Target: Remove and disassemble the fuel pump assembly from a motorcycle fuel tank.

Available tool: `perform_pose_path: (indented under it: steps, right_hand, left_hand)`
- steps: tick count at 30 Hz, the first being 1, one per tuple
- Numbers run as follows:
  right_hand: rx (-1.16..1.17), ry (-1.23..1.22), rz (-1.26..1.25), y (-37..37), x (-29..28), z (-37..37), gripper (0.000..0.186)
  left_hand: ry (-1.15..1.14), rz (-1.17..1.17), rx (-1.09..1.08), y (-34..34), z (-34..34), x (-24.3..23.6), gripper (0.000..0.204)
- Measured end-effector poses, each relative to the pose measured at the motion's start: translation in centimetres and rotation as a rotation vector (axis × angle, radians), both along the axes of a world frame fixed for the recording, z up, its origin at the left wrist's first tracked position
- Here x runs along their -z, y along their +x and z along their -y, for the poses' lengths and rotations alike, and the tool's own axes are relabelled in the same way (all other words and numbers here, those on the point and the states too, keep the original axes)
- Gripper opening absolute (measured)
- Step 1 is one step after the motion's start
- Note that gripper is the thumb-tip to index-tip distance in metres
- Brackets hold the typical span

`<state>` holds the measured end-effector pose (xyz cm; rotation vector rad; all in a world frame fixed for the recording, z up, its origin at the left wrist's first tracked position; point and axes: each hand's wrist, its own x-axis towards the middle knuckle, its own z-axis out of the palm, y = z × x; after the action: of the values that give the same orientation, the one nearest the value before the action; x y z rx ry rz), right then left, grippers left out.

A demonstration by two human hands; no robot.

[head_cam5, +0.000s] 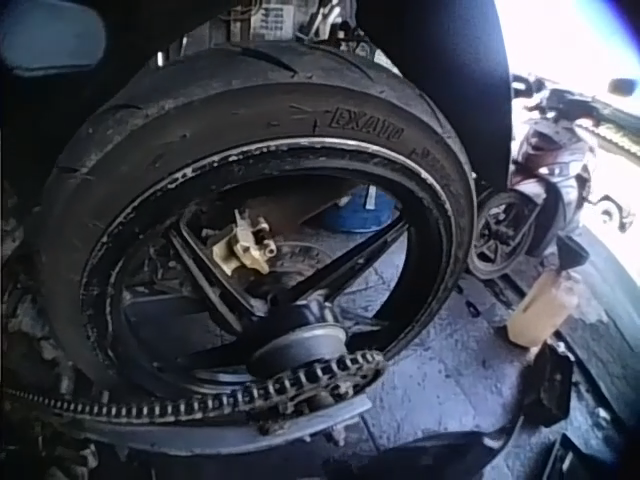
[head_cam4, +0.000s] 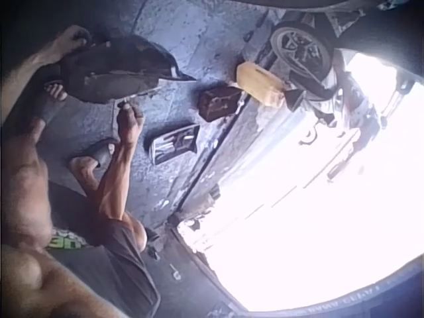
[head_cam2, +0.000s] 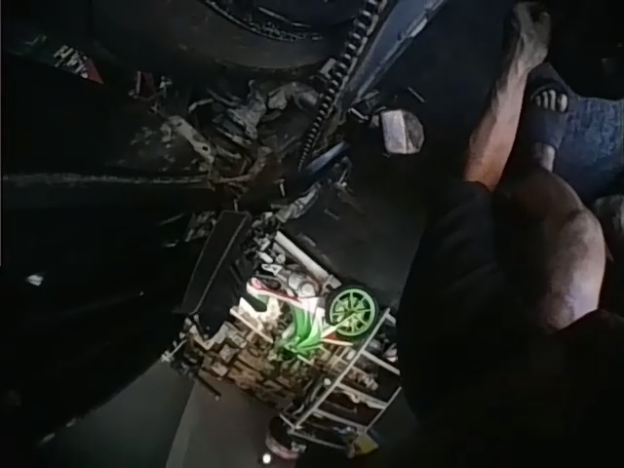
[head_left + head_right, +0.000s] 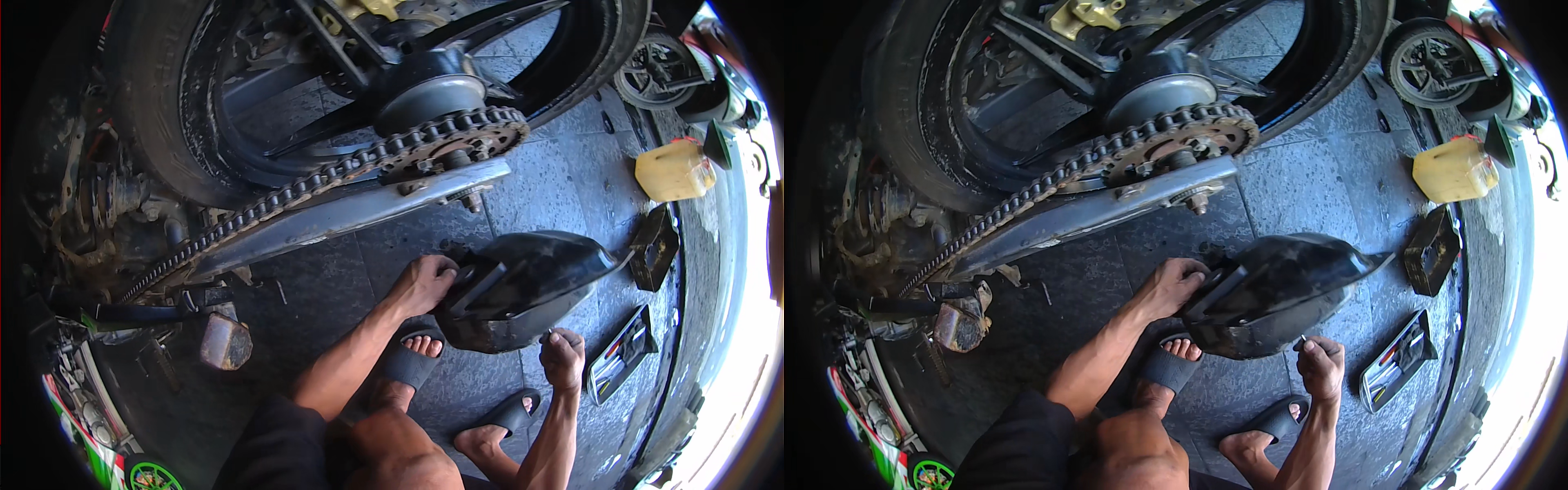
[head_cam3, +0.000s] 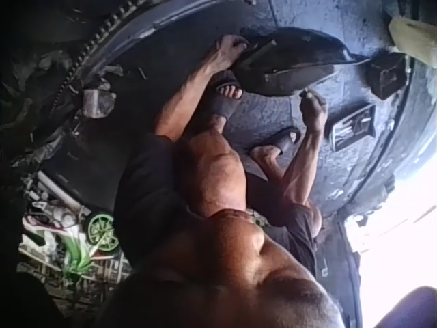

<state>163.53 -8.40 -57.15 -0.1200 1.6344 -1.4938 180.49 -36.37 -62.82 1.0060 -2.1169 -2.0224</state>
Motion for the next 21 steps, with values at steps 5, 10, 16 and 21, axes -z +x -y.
perform_pose_path:
  steps: [5, 10, 16, 21]
  right_hand:
    - [-0.016, -0.011, 0.033, -0.8, -0.5, 0.1, 0.03]
    - [-0.122, 0.083, 0.004, 0.3, -2.6, 3.3, 0.028]
    - [-0.095, 0.128, -0.007, 1.2, -4.6, 4.8, 0.029]
    - [-0.064, 0.069, -0.015, 1.0, -4.0, 5.1, 0.029]
  left_hand:
    - [0.032, -0.014, -0.111, 1.2, -0.4, -1.3, 0.036]
    - [0.174, -0.087, -0.074, 3.1, 3.1, -1.3, 0.043]
    - [0.023, -0.168, -0.304, 4.9, 3.1, 0.7, 0.058]
    - [0.322, -0.282, -0.506, 3.4, 1.1, -5.8, 0.084]
